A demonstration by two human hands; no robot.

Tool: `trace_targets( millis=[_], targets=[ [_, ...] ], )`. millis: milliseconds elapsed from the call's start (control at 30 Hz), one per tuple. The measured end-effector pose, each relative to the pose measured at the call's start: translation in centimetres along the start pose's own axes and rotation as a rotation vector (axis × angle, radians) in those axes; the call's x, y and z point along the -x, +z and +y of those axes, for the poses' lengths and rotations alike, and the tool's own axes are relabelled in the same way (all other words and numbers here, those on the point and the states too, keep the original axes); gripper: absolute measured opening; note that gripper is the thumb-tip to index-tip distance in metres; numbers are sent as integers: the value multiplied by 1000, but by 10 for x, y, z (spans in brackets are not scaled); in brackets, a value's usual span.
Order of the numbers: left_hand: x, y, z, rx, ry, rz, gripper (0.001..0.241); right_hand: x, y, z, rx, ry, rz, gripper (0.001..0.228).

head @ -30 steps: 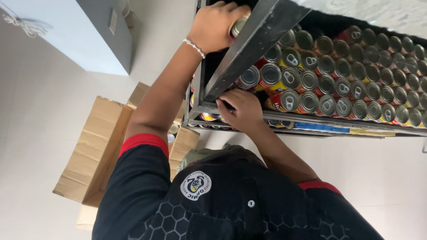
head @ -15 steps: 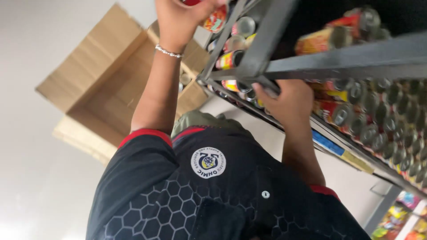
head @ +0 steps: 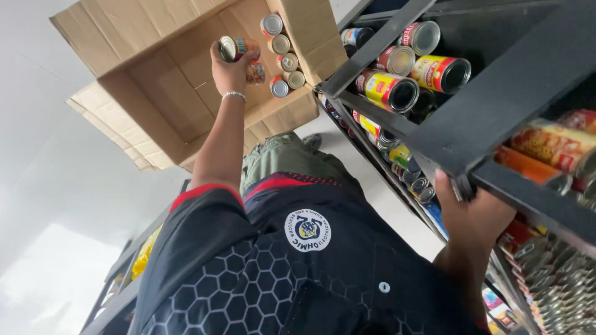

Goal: Moving canned goods from a cardboard box on the floor to the store shelves and organizing them.

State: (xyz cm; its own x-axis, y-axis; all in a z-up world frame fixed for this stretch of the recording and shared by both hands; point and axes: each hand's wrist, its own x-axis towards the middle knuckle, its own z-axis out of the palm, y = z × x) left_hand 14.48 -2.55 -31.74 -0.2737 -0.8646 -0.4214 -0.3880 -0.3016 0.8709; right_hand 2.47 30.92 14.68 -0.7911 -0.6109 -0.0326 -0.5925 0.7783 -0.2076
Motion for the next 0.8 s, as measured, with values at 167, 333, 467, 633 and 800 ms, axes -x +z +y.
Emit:
trace_targets(
  millis=[167, 333, 467, 633, 800],
  targets=[
    [-41, 29, -5, -473, -82, 28, 83, -25, -8, -42, -294, 233, -24, 53],
    [-82, 73, -27, -777, 16, -35, 62, 13, 9, 15, -434, 348, -50, 72],
    [-108, 104, -56, -791, 11, 64, 74, 21, 6, 16, -427, 472, -68, 75],
    [-120, 100, -93, -580, 111, -210, 55, 22, 6, 24, -424, 449, -82, 86],
    [-97, 79, -106, -550, 82, -346, 45, 14, 5, 15, -433, 375, -26, 69]
  ],
)
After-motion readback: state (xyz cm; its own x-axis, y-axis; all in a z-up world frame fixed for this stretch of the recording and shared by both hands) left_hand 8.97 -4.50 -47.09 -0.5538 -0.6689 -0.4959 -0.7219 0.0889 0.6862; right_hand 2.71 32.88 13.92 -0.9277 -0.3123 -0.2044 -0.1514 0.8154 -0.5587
